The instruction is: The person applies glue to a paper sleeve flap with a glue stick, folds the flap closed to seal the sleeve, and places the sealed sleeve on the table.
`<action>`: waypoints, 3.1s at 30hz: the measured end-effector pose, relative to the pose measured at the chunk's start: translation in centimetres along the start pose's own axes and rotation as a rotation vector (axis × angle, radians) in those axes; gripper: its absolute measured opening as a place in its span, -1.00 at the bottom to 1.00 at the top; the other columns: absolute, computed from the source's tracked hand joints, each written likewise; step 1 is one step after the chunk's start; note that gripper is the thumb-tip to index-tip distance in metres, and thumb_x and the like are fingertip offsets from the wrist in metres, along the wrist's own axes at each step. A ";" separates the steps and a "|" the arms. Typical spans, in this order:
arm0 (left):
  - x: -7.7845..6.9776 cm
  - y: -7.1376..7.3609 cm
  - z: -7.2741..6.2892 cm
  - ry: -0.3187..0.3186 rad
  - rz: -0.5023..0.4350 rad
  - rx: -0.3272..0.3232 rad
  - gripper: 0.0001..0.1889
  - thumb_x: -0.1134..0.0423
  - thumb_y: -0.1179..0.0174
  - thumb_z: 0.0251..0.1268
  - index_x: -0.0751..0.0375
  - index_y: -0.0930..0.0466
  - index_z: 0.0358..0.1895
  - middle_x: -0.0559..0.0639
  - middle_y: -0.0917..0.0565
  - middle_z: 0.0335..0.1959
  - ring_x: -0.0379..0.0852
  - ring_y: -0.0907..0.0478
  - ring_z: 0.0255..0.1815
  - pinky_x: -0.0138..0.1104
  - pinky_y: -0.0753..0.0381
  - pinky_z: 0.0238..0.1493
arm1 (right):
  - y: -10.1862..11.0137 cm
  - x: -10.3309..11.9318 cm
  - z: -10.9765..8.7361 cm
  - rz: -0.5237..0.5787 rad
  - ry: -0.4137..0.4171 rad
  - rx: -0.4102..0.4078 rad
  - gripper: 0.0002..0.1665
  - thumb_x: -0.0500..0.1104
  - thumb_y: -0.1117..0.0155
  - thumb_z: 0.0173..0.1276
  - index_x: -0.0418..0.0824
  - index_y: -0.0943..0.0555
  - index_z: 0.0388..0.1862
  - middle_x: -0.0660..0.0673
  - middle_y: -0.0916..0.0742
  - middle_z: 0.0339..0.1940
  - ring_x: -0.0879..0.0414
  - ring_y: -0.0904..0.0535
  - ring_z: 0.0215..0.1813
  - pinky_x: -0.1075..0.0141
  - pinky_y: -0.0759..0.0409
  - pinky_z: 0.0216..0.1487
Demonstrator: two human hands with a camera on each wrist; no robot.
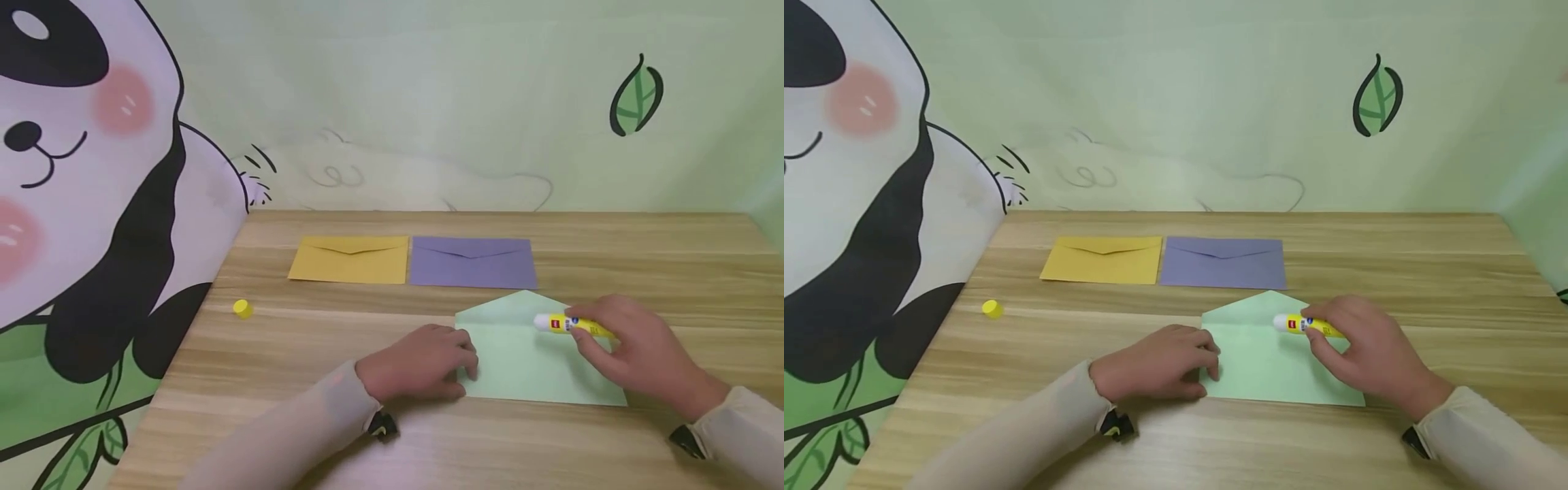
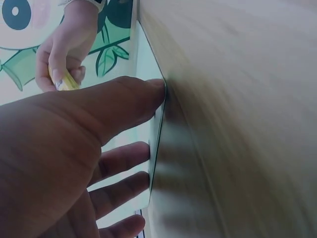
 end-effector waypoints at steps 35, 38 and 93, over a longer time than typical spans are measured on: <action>4.3 0.3 -5.2 0.187 -0.105 0.025 -0.29 -0.09 -0.40 0.19 0.16 -0.45 0.35 0.04 -0.41 0.39 -0.05 -0.35 0.42 -0.26 -0.28 0.48 | -3.1 2.9 1.9 0.052 0.091 0.030 -0.63 -0.25 -0.47 0.00 -0.09 -0.73 -0.13 0.13 -0.72 -0.28 0.21 -0.62 -0.21 0.26 -0.58 -0.21; 5.1 0.0 -5.5 0.255 -0.117 0.044 -0.14 -0.17 -0.41 0.15 0.15 -0.33 0.46 0.12 -0.24 0.53 0.03 -0.18 0.55 -0.19 -0.17 0.54 | -3.3 3.1 2.2 0.049 0.091 0.039 -0.64 -0.25 -0.46 0.02 -0.10 -0.73 -0.13 0.11 -0.73 -0.27 0.20 -0.62 -0.20 0.20 -0.60 -0.21; 8.9 -0.8 -5.6 0.375 -0.086 0.063 0.30 -0.55 -0.39 -0.29 0.08 -0.11 0.56 -0.04 -0.23 0.51 0.01 -0.13 0.53 -0.02 -0.18 0.50 | -14.9 9.0 9.4 0.060 0.140 0.400 -0.81 -0.09 -0.22 0.41 -0.04 -0.65 -0.04 0.08 -0.61 -0.35 0.20 -0.46 -0.34 0.29 -0.53 -0.26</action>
Point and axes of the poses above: each hand's wrist, its own z-axis towards the middle knuckle, its own y-axis out of the back of the hand, x = y × z, the point moved 10 cm from there along z, towards the middle knuckle
